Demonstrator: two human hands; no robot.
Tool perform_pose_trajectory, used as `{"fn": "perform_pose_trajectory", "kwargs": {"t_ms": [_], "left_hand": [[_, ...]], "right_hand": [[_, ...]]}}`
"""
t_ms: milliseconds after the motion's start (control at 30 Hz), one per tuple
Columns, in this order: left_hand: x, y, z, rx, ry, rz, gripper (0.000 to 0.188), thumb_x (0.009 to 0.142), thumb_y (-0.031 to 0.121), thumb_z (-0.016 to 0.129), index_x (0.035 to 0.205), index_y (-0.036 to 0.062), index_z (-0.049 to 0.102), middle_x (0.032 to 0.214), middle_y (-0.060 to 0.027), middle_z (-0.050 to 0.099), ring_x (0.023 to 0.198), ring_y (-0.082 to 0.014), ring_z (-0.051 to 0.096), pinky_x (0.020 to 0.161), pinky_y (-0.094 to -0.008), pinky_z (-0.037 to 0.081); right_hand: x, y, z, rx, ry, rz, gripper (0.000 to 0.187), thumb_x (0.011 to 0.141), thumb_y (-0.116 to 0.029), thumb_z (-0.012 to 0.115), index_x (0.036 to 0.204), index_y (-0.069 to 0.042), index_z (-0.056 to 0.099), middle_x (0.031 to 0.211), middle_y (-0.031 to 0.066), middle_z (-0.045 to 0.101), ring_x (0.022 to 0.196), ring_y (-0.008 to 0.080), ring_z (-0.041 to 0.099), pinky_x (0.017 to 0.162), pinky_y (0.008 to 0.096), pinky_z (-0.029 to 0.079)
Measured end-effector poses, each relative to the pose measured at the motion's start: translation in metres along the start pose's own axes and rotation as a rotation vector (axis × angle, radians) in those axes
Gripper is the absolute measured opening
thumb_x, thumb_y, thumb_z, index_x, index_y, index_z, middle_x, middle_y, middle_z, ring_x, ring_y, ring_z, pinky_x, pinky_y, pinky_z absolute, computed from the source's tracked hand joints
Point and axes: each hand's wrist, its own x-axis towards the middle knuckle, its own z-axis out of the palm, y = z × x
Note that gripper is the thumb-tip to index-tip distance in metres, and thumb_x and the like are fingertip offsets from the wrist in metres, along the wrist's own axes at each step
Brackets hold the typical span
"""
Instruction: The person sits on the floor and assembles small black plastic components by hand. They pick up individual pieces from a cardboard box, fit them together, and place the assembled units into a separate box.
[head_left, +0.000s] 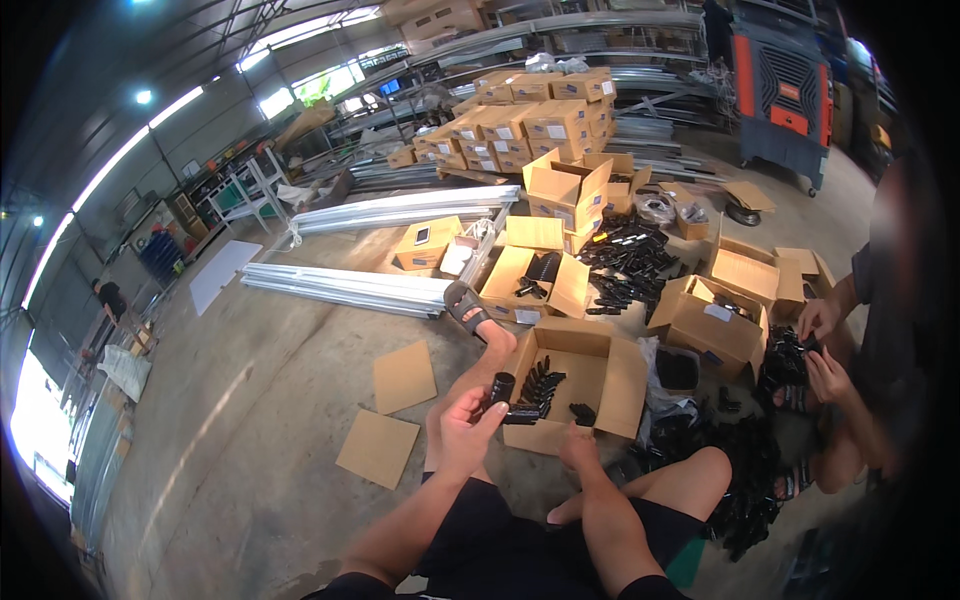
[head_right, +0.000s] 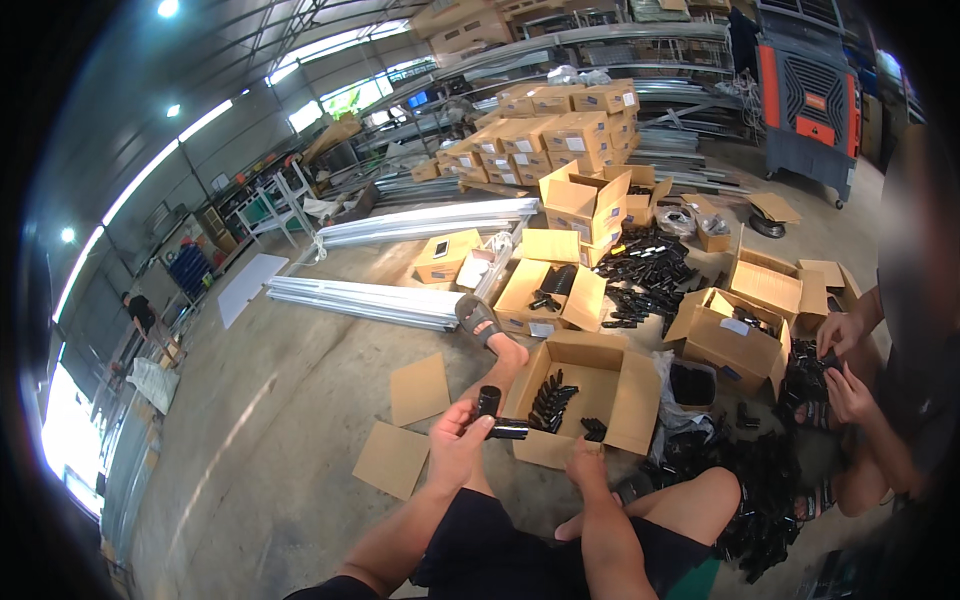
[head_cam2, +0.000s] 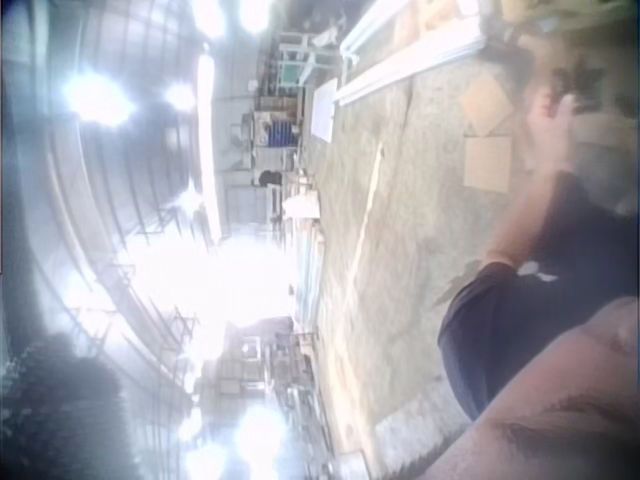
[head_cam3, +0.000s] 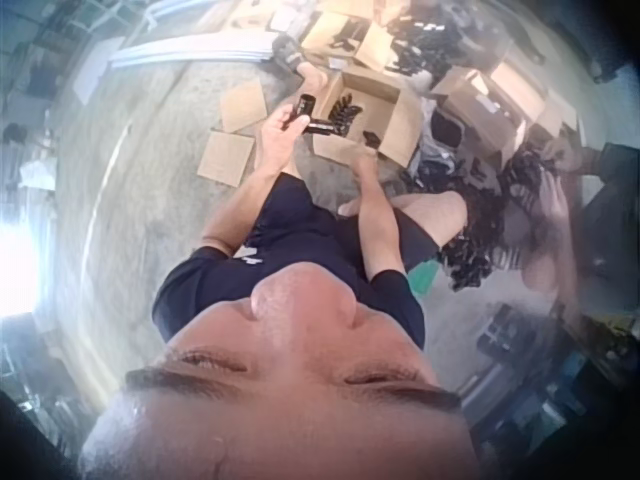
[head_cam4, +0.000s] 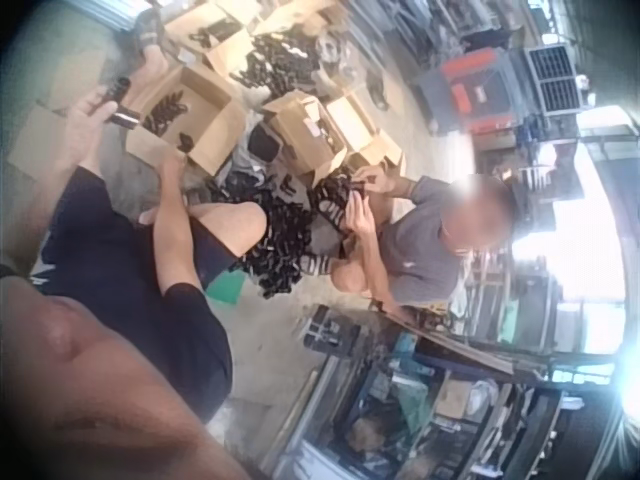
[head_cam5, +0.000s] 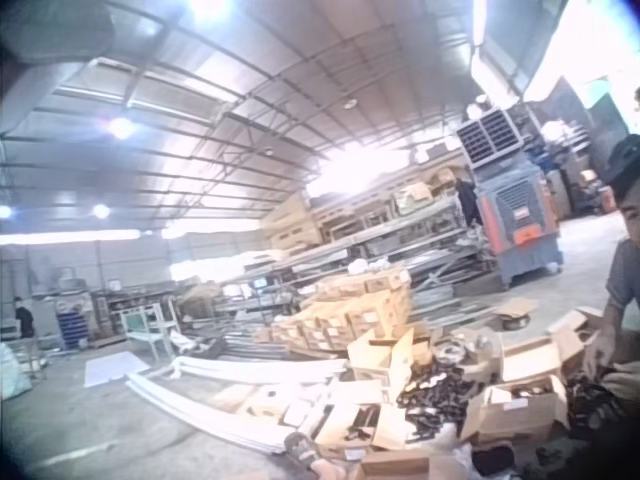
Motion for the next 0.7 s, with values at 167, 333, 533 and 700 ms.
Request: {"fn": "perform_pose_trajectory", "kwargs": {"t_ms": [167, 333, 533, 700], "left_hand": [[0.003, -0.032, -0.012, -0.020, 0.021, -0.007, 0.031, 0.097, 0.001, 0.069, 0.127, -0.0059, 0.063, 0.110, -0.0037, 0.070, 0.095, -0.0066, 0.064, 0.085, -0.0210, 0.051], [0.023, -0.099, -0.043, 0.031, 0.106, -0.051, 0.030, 0.097, 0.003, 0.071, 0.125, -0.0045, 0.065, 0.107, -0.0013, 0.070, 0.090, -0.0038, 0.062, 0.079, -0.0185, 0.050], [0.058, -0.139, -0.065, 0.048, 0.193, -0.170, 0.032, 0.097, 0.005, 0.071, 0.128, -0.0031, 0.063, 0.112, -0.0038, 0.070, 0.096, -0.0080, 0.065, 0.086, -0.0241, 0.054], [0.087, -0.158, -0.070, 0.162, 0.231, -0.113, 0.042, 0.095, 0.020, 0.076, 0.129, -0.0017, 0.064, 0.100, -0.0001, 0.072, 0.082, -0.0031, 0.062, 0.075, -0.0197, 0.050]], "right_hand": [[0.011, -0.001, 0.016, 0.016, 0.051, 0.010, 0.094, 0.091, -0.036, 0.071, 0.165, -0.014, 0.016, 0.147, 0.0263, 0.055, 0.144, 0.0454, 0.041, 0.116, 0.0471, 0.040], [0.026, 0.004, 0.028, 0.002, 0.160, -0.066, 0.091, 0.089, -0.033, 0.072, 0.163, -0.009, 0.023, 0.140, 0.0287, 0.059, 0.136, 0.0459, 0.050, 0.113, 0.0470, 0.043], [0.024, -0.044, 0.046, 0.499, -0.141, -0.105, 0.073, 0.097, -0.051, 0.061, 0.148, -0.001, 0.047, 0.138, 0.0234, 0.062, 0.124, 0.0368, 0.061, 0.105, 0.0492, 0.048], [0.054, -0.066, 0.121, 1.513, -0.851, -0.142, 0.108, 0.087, -0.090, 0.033, 0.150, -0.003, 0.048, 0.145, 0.0147, 0.059, 0.132, 0.0275, 0.056, 0.111, 0.0486, 0.043]]}}
